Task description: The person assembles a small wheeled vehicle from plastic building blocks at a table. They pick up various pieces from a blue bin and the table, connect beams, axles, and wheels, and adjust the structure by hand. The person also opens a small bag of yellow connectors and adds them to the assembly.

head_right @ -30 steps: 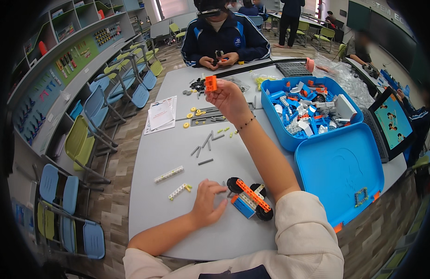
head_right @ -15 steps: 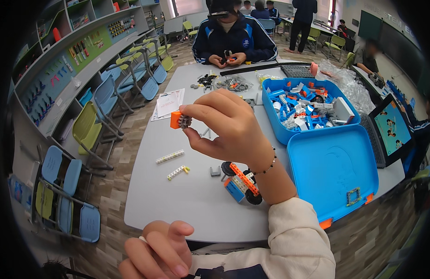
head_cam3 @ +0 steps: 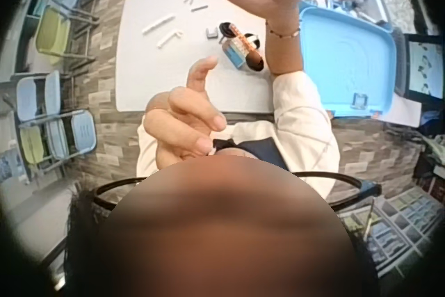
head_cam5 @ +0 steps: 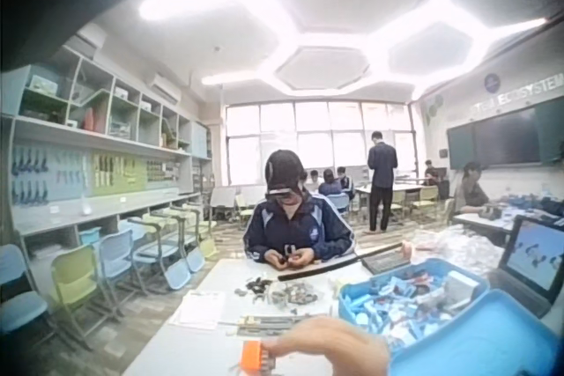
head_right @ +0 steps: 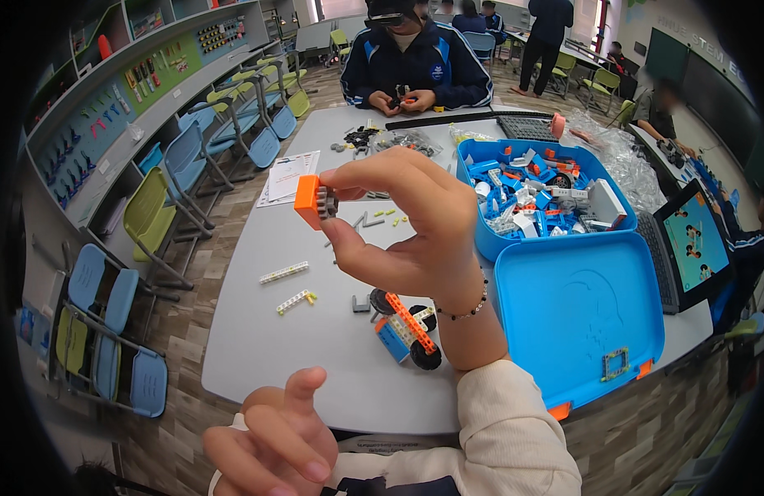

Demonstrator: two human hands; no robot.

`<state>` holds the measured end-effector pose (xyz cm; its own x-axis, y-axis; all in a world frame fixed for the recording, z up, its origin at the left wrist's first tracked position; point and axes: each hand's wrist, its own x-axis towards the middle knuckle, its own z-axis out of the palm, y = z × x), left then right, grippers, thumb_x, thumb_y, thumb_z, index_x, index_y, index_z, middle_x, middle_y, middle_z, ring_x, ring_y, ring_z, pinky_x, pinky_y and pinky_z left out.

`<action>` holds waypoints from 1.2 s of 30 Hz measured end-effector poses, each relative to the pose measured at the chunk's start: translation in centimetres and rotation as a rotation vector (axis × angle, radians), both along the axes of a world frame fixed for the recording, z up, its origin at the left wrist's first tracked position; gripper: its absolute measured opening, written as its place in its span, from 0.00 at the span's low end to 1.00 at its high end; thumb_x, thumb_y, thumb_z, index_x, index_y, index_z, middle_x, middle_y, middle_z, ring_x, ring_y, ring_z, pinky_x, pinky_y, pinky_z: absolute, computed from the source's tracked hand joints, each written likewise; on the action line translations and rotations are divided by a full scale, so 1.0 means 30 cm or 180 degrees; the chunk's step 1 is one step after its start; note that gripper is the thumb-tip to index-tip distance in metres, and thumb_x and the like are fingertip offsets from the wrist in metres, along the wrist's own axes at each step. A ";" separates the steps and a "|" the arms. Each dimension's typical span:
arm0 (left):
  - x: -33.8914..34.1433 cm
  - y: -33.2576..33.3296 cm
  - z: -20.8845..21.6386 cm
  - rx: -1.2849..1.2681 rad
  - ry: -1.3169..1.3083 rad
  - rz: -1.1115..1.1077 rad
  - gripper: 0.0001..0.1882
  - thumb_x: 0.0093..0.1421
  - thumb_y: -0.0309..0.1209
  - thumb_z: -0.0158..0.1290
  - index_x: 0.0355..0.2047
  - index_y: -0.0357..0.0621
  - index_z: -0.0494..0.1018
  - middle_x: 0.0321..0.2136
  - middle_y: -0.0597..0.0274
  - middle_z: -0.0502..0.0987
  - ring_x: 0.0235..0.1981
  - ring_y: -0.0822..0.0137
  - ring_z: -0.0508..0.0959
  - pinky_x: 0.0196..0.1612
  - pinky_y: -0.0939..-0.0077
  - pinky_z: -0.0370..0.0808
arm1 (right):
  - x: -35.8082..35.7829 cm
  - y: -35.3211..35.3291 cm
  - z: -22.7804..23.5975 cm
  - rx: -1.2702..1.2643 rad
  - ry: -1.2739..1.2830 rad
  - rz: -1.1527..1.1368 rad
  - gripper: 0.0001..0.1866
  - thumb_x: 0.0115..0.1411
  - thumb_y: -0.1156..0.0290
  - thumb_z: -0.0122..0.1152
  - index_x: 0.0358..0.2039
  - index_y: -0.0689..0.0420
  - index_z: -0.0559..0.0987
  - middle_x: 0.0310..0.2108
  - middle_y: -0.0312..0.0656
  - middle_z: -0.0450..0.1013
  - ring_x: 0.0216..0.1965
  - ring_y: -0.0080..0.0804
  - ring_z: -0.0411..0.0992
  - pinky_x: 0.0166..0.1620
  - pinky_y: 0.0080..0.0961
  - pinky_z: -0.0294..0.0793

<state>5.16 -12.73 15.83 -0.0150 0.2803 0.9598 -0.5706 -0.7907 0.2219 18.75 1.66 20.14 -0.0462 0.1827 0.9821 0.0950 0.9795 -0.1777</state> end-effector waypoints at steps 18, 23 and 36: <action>0.023 0.033 0.016 -0.0367 0.0252 0.0093 0.06 0.59 0.40 0.53 0.37 0.65 0.75 0.35 0.67 0.63 0.37 0.60 0.70 0.60 0.26 0.45 | 0.082 0.082 -0.034 -0.1400 0.0621 0.3385 0.21 0.50 0.62 0.58 0.41 0.65 0.73 0.30 0.47 0.73 0.29 0.31 0.72 0.34 0.28 0.70; 0.052 0.030 0.008 -0.0330 0.0048 0.0007 0.08 0.59 0.37 0.54 0.40 0.61 0.75 0.36 0.66 0.65 0.38 0.60 0.71 0.60 0.32 0.50 | 0.074 0.074 -0.028 -0.1350 0.0509 0.3107 0.22 0.51 0.58 0.57 0.39 0.63 0.73 0.27 0.46 0.72 0.26 0.32 0.70 0.30 0.29 0.67; -0.084 0.349 0.042 -0.0833 0.1059 0.1816 0.16 0.56 0.29 0.53 0.45 0.37 0.69 0.41 0.56 0.72 0.43 0.64 0.73 0.59 0.65 0.58 | -0.023 -0.064 0.005 0.0455 -0.0299 -0.0377 0.17 0.37 0.77 0.68 0.33 0.61 0.79 0.25 0.41 0.75 0.24 0.33 0.73 0.27 0.23 0.73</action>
